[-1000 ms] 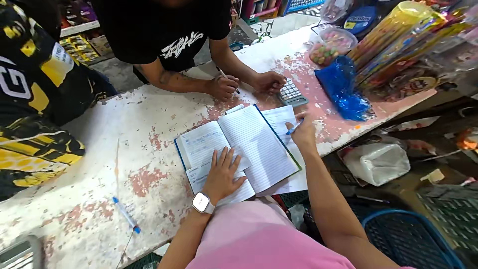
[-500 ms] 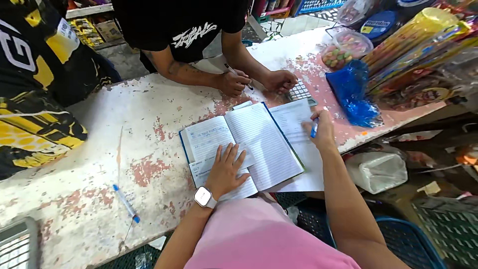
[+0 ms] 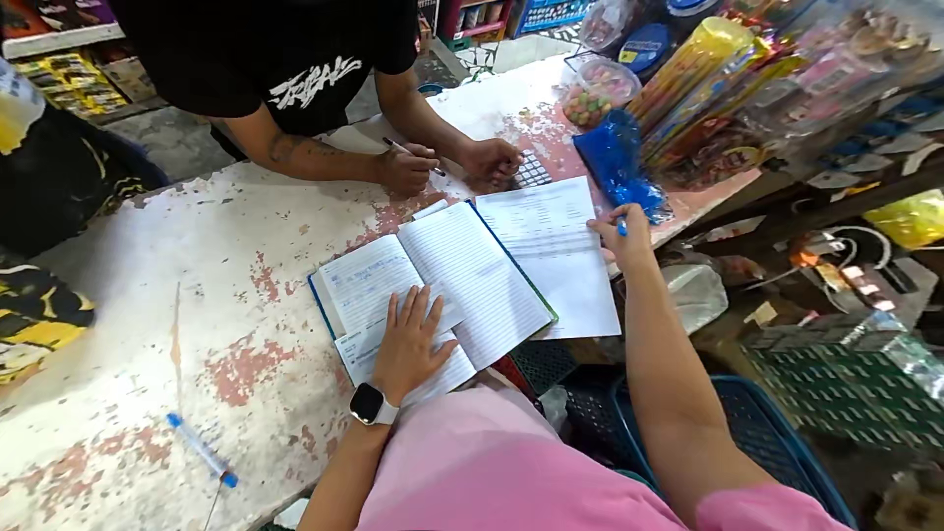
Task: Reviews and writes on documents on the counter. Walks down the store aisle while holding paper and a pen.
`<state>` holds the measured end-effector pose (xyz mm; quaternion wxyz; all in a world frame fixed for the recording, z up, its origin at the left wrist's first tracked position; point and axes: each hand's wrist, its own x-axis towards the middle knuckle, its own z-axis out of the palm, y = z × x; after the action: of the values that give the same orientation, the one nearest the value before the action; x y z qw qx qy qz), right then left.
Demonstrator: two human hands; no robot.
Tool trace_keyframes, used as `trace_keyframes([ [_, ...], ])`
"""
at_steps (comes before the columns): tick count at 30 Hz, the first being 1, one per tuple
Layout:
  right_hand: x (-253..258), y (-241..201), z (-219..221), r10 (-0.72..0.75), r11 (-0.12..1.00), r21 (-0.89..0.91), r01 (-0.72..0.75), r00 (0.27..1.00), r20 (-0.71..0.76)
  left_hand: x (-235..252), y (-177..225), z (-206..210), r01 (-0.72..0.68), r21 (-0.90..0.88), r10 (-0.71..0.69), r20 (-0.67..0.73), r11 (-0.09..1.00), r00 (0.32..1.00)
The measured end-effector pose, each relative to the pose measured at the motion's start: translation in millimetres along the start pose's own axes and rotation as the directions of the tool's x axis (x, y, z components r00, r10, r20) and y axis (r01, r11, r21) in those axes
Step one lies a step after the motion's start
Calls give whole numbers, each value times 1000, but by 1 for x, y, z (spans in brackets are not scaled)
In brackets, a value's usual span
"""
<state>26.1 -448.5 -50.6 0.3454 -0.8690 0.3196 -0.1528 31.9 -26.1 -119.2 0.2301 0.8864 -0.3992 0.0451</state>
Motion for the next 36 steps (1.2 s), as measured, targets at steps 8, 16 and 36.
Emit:
trace_keyframes([
  [8, -28, 3, 20, 268, 926, 299, -230, 959, -95, -2, -2, 0, 1, 35, -2, 25, 999, 1000],
  [16, -43, -6, 10, 43, 995, -84, -50, 995, -92, -3, -3, 2, -3, 53, 3, -7, 999, 1000],
  [36, -52, -25, 16, -77, 917, -395, 63, 997, -19, -2, -2, 1, 2, 48, -2, -3, 999, 1000],
])
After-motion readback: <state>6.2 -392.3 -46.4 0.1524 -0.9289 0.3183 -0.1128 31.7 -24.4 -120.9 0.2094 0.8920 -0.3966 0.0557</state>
